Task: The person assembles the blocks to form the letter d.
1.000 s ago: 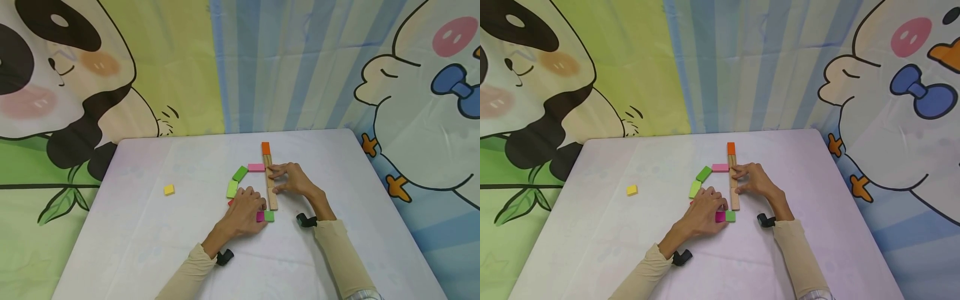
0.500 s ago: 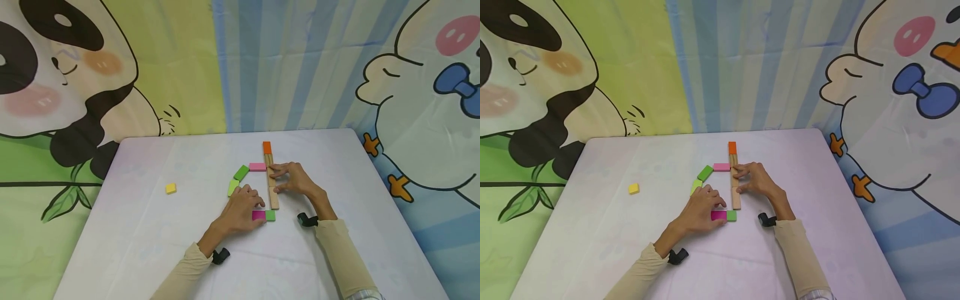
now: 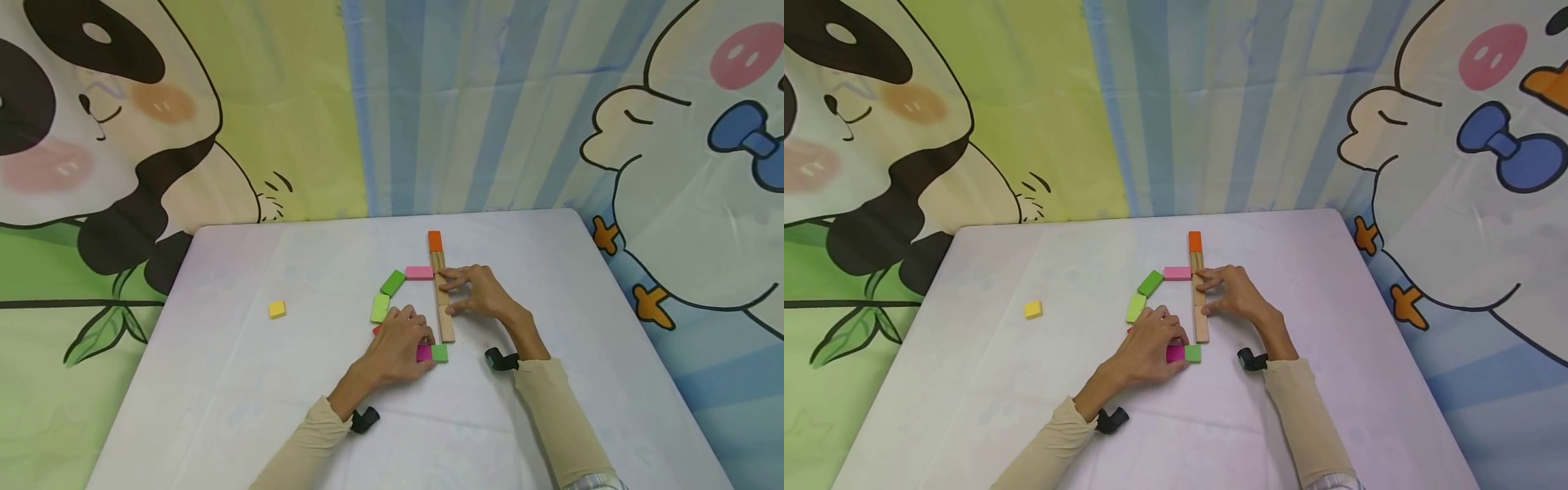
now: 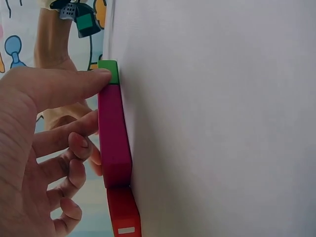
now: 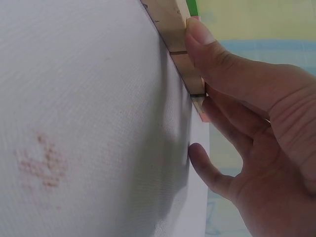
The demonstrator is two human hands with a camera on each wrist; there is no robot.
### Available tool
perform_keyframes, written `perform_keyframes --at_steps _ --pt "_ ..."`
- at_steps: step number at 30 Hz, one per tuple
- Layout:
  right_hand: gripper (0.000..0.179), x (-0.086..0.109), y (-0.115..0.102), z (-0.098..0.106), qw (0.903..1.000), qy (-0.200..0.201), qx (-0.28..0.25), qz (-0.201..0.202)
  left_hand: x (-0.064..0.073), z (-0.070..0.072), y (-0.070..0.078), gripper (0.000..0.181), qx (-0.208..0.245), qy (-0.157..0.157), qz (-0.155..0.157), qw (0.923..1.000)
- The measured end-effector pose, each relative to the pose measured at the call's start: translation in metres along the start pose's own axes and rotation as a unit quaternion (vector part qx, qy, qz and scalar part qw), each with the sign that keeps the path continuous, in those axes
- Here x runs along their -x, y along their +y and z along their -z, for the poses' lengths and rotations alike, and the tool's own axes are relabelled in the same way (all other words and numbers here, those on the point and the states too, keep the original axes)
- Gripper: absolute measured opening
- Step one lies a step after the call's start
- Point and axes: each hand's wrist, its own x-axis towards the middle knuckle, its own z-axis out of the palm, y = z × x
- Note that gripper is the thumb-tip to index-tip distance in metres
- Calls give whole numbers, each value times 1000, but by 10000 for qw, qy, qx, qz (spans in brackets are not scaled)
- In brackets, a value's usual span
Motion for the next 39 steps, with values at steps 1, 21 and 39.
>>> perform_keyframes --at_steps 1,21,39 --pt "55 0 0 0 10000 -3 5 9 0 1 0 27 7 -2 11 10000" --pt "55 -1 -2 -1 10000 -23 -9 46 3 1 -7 26 -40 86 -40 9999" --pt "56 0 -3 0 9999 -20 26 122 32 49 -44 42 754 312 743 9939"
